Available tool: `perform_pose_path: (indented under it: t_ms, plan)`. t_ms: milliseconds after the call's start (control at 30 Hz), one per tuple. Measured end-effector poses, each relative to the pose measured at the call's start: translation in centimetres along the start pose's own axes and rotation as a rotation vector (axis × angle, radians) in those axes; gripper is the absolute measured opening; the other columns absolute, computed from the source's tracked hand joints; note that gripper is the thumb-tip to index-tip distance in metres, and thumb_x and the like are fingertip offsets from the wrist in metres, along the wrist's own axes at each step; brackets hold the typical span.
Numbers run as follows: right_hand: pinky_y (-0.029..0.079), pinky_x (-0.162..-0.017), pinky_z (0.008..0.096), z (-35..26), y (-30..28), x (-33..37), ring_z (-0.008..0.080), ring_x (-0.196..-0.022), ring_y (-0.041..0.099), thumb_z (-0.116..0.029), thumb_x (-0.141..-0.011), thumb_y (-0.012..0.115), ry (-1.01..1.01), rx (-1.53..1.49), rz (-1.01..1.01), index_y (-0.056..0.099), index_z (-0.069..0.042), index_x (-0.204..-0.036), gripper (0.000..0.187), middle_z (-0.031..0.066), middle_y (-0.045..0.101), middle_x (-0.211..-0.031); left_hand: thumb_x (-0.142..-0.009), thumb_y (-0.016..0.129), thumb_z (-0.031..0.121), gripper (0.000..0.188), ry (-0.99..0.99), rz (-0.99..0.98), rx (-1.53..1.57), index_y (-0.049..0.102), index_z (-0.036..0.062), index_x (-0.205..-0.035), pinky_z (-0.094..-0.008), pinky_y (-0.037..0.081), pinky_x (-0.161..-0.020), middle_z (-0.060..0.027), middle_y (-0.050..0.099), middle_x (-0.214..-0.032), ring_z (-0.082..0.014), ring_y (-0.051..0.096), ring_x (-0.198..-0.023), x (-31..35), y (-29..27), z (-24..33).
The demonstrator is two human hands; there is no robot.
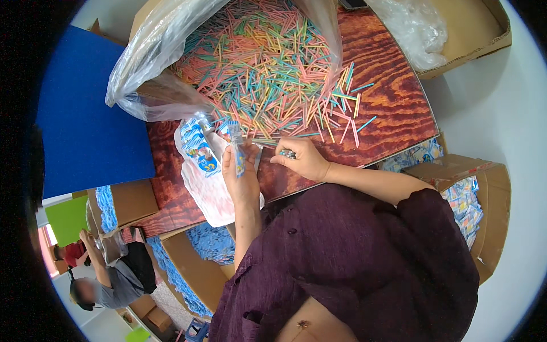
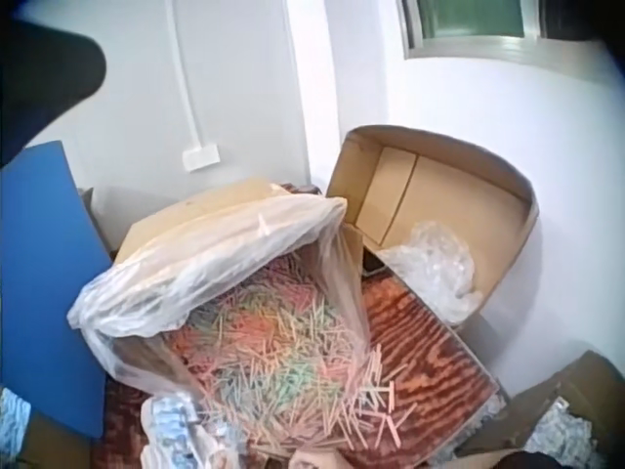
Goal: Packaging colorful sticks into small blue packets and then placing them into a larger bag.
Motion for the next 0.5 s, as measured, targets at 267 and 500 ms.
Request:
perform_pose_path:
  t_ms: [267, 500]
  plan:
    - [0.042, -0.068, 0.0280, -1.0, -1.0, 0.5, 0.0141, -0.072, 0.053, -0.009, -0.085, 0.068, -0.019, -0.088, -0.012, 0.060, -0.002, -0.083, 0.011, 0.0039, 0.056, -0.076, -0.096, 0.054, 0.016, 0.014, 0.016, 0.031, -0.034, 0.059, 0.0037, -0.098, -0.0365, 0.050, -0.088, -0.0113, 0.067, -0.096, -0.0200, 0.065, -0.088, 1.5, -0.8, 0.4]
    - [0.044, -0.076, 0.0366, 0.1, -2.6, 0.7, 0.0268, -0.085, 0.054, -0.008, -0.082, 0.065, -0.198, 0.152, -0.309, 0.059, -0.003, -0.086, 0.009, 0.0094, 0.056, -0.083, -0.093, 0.057, 0.015, 0.015, 0.003, 0.034, -0.041, 0.059, 0.0036, -0.102, -0.0383, 0.050, -0.088, -0.0110, 0.064, -0.100, -0.0219, 0.062, -0.095, 1.6, -1.6, 0.6]
Point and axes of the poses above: each hand's wrist, its own x-axis away from the middle knuckle, its own y-axis out of the palm, z = x × y, the point moved 1 cm from there along -x, towards the middle knuckle
